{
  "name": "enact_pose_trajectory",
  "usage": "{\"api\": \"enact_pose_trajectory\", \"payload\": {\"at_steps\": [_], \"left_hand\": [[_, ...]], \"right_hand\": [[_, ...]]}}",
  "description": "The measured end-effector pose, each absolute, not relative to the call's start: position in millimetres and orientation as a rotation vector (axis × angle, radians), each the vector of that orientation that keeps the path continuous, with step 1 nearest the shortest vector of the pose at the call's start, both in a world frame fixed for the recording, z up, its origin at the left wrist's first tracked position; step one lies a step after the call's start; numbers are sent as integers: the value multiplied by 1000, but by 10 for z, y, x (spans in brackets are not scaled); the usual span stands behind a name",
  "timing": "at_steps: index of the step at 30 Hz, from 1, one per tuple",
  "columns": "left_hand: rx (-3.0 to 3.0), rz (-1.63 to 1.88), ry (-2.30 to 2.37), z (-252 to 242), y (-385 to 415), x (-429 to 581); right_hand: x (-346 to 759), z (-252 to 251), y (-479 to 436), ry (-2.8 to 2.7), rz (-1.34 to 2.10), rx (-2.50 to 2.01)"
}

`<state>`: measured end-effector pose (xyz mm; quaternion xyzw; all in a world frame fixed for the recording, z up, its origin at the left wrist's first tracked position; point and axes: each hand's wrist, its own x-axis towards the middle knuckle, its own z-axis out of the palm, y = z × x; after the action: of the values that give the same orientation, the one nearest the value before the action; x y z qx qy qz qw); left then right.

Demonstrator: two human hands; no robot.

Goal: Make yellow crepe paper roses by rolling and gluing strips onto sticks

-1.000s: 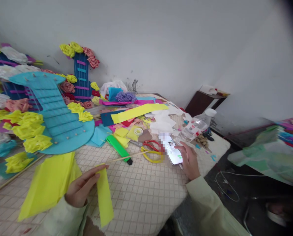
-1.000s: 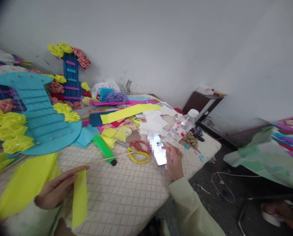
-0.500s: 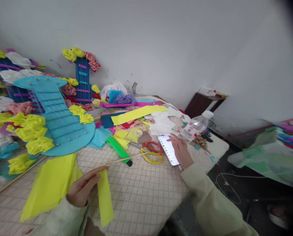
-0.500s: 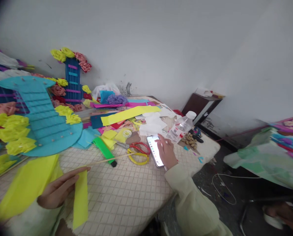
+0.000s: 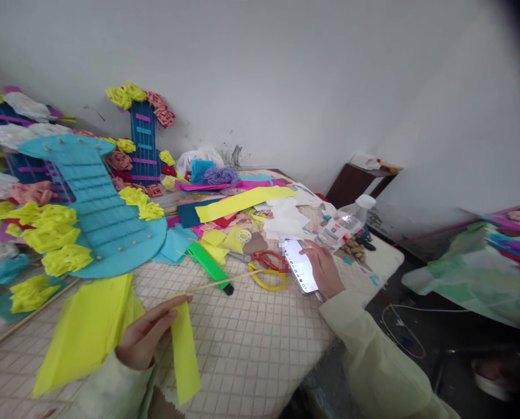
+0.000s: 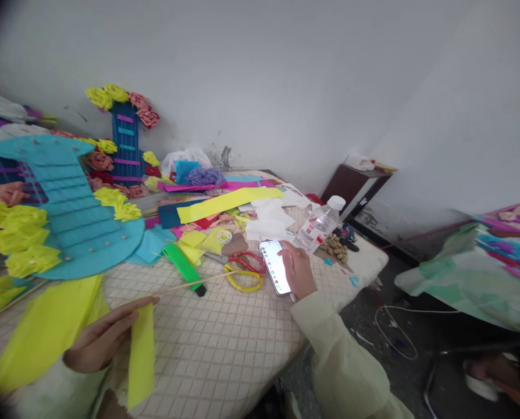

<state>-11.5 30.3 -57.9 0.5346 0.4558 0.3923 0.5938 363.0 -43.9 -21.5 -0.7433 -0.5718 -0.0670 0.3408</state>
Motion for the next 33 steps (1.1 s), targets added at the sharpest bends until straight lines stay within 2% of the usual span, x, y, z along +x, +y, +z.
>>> {"api": "enact_pose_trajectory", "payload": {"at_steps": [14,33], "left_hand": [[1213,885,1015,-569,310,-128],[1116,803,1040,-576,331,-160]], "right_hand": [[3543,-160,-226,-1682,-78,-1892],[3543,-245,-999,-1573,-239,-1727]]}}
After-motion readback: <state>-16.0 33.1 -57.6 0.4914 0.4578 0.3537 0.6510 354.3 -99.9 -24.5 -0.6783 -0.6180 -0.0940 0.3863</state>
